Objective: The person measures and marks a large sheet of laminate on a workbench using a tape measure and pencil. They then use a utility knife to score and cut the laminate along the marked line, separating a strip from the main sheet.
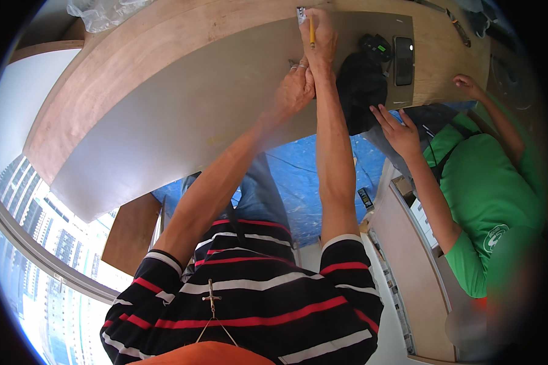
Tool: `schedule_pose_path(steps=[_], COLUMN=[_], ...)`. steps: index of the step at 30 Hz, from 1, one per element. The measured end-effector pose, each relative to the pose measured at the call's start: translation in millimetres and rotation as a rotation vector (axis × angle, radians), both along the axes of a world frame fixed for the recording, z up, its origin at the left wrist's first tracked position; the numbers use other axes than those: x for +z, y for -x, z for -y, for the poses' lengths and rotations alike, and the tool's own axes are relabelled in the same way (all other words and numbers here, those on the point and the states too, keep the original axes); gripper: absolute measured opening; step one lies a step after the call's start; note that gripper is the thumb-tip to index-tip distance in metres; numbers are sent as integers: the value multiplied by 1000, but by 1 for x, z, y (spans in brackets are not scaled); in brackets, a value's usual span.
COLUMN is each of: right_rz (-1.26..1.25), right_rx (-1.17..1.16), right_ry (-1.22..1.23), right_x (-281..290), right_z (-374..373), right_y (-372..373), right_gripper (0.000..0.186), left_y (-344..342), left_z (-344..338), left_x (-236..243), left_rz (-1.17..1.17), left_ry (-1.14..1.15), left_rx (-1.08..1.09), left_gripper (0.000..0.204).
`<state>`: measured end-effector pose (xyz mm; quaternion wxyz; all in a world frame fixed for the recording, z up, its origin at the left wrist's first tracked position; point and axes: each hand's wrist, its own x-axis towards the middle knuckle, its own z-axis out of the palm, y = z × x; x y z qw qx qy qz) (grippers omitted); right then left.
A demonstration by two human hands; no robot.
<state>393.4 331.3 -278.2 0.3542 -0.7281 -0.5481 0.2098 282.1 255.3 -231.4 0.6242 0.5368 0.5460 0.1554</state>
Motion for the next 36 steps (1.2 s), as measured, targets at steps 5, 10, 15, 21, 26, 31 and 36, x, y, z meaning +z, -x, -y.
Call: schedule_pose_path(steps=[5, 10, 15, 21, 26, 31, 36], right_rz=[-29, -34, -34, 2, -13, -20, -76], right_rx=[22, 25, 11, 4, 3, 6, -45], right_ry=[-65, 112, 41, 86, 191, 162, 160], right_x=[4, 11, 11, 13, 15, 17, 24], right_z=[1, 5, 2, 4, 9, 16, 22], right_y=[1, 0, 2, -2, -2, 0, 5], right_gripper=[25, 23, 25, 22, 22, 23, 23], left_y=[0, -2, -7, -20, -17, -14, -13], left_z=[1, 1, 3, 15, 16, 12, 16], left_x=[-8, -19, -25, -30, -28, -19, -22], left_rz=[41, 172, 306, 343, 289, 344, 343], left_ry=[-11, -7, 26, -50, 7, 160, 201], left_rx=[-22, -21, -29, 78, 59, 35, 46], left_gripper=[51, 59, 54, 46, 46, 46, 49])
